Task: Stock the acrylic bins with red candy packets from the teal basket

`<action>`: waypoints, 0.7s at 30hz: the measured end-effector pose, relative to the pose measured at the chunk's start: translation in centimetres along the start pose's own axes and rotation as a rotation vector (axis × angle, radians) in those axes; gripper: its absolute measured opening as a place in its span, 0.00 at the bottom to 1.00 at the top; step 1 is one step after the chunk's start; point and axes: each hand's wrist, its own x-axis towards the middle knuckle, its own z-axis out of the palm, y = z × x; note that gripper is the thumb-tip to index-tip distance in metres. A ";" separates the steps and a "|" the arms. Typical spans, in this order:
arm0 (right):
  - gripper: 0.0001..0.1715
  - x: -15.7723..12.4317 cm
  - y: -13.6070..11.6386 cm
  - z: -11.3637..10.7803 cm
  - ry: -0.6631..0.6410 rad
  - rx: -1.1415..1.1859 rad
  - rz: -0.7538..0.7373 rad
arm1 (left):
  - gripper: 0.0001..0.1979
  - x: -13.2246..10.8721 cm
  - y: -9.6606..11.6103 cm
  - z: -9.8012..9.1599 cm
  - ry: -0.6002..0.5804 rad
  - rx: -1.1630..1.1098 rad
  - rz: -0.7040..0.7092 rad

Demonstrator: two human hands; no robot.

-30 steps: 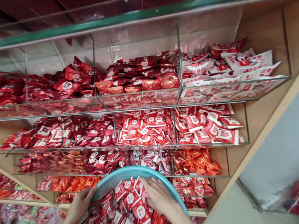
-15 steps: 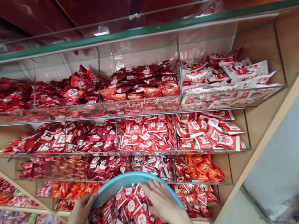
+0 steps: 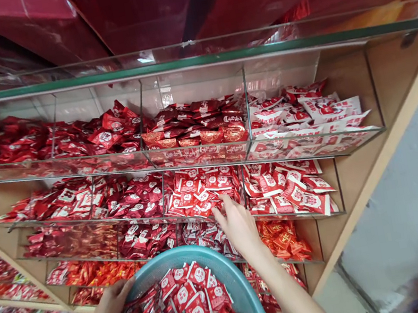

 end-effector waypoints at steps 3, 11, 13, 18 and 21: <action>0.26 0.1 -1.2 0.8 -0.015 -0.035 0.055 | 0.22 0.1 -0.2 0.0 -0.038 -0.023 0.003; 0.32 0.0 -2.1 2.4 0.029 0.118 0.122 | 0.21 0.0 -0.3 -0.1 -0.024 -0.038 -0.011; 0.34 -0.2 -1.8 2.6 0.069 0.204 0.119 | 0.21 -0.1 -0.2 -0.1 -0.033 -0.036 -0.005; 0.34 -0.5 -1.0 2.8 0.161 0.359 0.137 | 0.20 -0.1 -0.2 -0.1 -0.028 -0.041 0.014; 0.34 -0.5 -0.9 2.9 0.157 0.402 0.159 | 0.21 0.0 -0.3 0.0 -0.033 -0.026 0.011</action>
